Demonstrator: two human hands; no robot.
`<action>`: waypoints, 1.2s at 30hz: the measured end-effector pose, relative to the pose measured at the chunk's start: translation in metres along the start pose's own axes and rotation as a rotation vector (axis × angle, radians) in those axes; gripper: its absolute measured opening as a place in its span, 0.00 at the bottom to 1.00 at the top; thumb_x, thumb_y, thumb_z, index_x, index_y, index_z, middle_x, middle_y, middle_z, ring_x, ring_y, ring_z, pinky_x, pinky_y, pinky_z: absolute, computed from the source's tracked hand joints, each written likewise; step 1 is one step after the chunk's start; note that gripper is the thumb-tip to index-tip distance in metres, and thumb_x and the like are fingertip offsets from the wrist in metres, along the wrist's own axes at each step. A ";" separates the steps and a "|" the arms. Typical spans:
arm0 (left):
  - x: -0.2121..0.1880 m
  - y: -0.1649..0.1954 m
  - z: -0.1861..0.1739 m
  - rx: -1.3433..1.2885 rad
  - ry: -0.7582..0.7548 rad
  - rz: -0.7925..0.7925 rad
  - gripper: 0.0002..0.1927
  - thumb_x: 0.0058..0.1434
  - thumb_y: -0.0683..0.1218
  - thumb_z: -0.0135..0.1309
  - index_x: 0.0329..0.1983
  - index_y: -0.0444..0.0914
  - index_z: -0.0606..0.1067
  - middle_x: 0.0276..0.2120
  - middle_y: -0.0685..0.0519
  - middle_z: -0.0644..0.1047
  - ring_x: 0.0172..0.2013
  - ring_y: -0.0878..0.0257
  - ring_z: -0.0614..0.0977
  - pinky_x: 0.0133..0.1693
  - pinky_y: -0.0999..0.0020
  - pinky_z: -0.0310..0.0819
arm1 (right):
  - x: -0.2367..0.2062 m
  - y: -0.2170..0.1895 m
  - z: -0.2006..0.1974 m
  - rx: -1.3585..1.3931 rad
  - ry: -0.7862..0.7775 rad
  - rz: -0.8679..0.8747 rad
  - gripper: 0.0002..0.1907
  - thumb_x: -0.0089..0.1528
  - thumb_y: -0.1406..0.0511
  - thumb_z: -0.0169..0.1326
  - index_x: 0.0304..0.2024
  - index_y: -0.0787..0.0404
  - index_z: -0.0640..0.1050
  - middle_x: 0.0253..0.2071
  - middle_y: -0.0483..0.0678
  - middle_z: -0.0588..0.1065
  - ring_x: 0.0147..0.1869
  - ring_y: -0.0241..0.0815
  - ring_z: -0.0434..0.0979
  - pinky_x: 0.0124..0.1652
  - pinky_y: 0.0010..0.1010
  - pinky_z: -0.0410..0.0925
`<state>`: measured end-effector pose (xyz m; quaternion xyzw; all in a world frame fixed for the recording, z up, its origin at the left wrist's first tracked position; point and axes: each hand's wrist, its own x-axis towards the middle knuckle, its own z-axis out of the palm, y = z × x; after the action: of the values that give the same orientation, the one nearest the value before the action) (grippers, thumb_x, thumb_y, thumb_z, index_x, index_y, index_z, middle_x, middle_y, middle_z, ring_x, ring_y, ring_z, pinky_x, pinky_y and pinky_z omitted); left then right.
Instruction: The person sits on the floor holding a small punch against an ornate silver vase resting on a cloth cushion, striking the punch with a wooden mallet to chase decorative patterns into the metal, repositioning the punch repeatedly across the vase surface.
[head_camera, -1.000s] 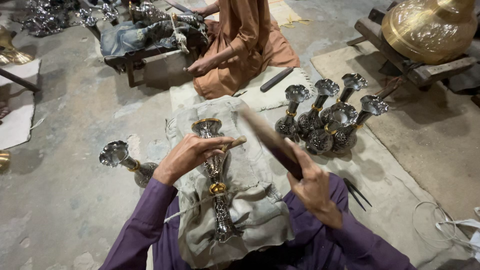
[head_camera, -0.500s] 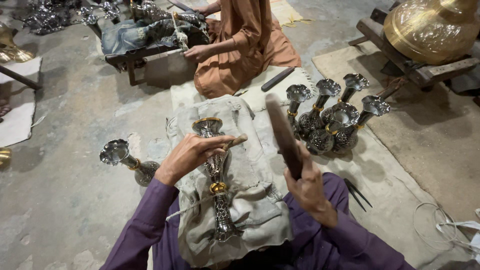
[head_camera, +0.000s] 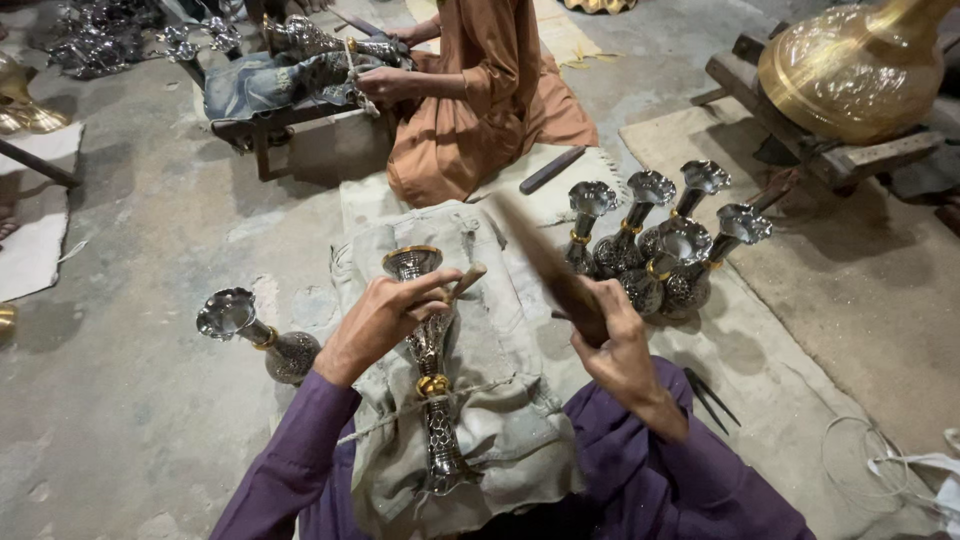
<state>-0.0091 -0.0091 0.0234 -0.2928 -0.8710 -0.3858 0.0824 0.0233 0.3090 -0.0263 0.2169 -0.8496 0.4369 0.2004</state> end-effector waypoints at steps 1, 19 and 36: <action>0.000 0.001 0.000 0.017 -0.001 -0.003 0.23 0.60 0.45 0.61 0.60 0.47 0.76 0.31 0.48 0.84 0.26 0.53 0.85 0.31 0.60 0.77 | 0.002 0.003 0.001 0.064 -0.012 -0.004 0.31 0.57 0.72 0.55 0.64 0.53 0.70 0.45 0.49 0.74 0.44 0.49 0.79 0.44 0.39 0.75; 0.008 -0.004 -0.004 0.138 -0.140 0.049 0.22 0.60 0.45 0.61 0.59 0.48 0.77 0.35 0.51 0.85 0.33 0.54 0.86 0.36 0.61 0.79 | -0.031 0.025 0.027 -0.148 -0.075 0.251 0.29 0.56 0.75 0.53 0.60 0.56 0.69 0.37 0.50 0.76 0.36 0.47 0.81 0.37 0.36 0.78; 0.007 -0.023 -0.013 -0.173 -0.087 -0.131 0.25 0.58 0.41 0.65 0.59 0.41 0.75 0.39 0.48 0.86 0.41 0.64 0.88 0.41 0.67 0.84 | -0.067 -0.005 0.055 0.773 -0.196 0.338 0.12 0.61 0.69 0.63 0.42 0.63 0.73 0.32 0.46 0.75 0.33 0.38 0.79 0.34 0.33 0.75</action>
<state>-0.0293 -0.0272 0.0206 -0.2577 -0.8545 -0.4509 -0.0063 0.0731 0.2735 -0.0880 0.1744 -0.6622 0.7269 -0.0516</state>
